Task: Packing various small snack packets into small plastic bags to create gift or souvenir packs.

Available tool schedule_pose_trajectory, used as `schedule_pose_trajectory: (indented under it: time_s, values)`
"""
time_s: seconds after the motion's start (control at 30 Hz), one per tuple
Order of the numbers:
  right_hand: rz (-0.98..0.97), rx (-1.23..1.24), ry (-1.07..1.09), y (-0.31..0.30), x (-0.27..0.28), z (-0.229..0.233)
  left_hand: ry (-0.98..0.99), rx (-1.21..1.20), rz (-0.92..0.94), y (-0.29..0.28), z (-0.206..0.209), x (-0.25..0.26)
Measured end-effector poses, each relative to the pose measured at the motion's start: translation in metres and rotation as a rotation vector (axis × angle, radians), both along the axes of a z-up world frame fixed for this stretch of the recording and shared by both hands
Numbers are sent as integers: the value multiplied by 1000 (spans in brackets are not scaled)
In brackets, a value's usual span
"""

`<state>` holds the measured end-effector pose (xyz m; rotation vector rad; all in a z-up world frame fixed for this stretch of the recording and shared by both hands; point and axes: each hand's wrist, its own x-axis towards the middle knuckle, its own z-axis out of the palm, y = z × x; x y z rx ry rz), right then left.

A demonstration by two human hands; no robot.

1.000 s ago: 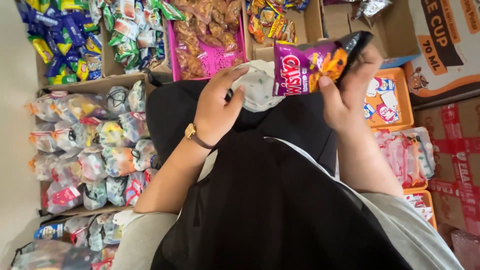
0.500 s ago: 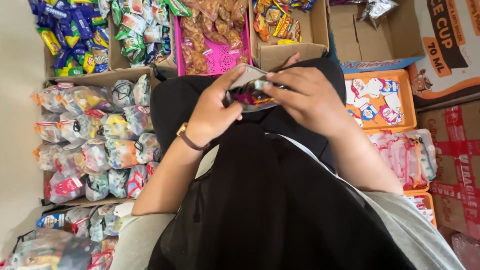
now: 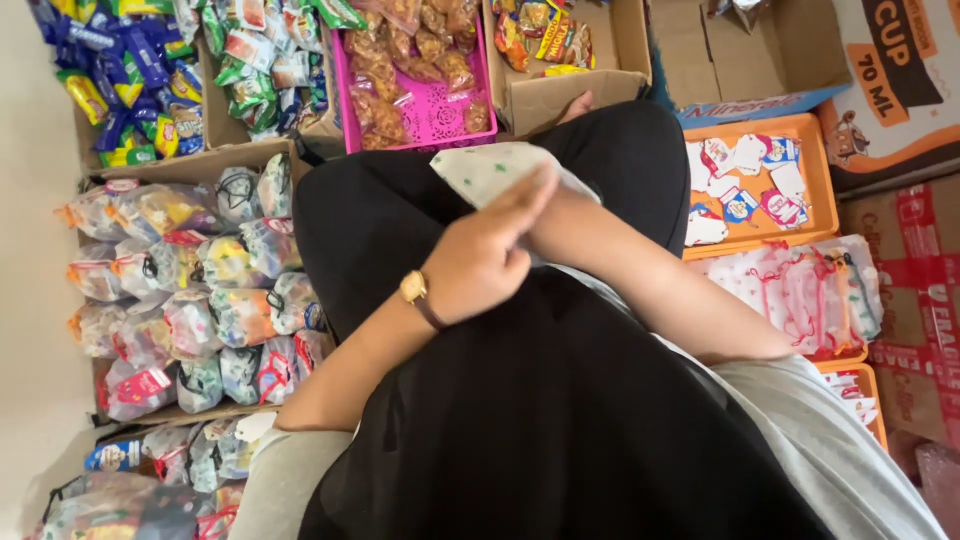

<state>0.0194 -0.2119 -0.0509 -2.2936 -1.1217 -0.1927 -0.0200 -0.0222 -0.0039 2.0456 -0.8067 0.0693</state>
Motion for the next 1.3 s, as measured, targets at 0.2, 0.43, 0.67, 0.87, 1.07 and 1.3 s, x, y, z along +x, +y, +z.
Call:
schedule_pose_trajectory:
  time_s: [0.2,0.43,0.67,0.87,1.07,1.3]
  values:
    - [174,-44,337,19,26,-34,179,253,-49,2,-14,8]
    - [370,-74,752,30,76,-62,349,503,4,13,-24,51]
    - [180,510,991,-31,185,-15,256,198,215,53,-45,103]
    - [-685,20,814,-66,307,-139,459,40,280,69,-35,130]
    - [-566,-586,1063,-79,349,-252,516,40,372,83,-45,154]
    - [-580,-659,1180,-70,355,-229,451,20,412,90,-56,176]
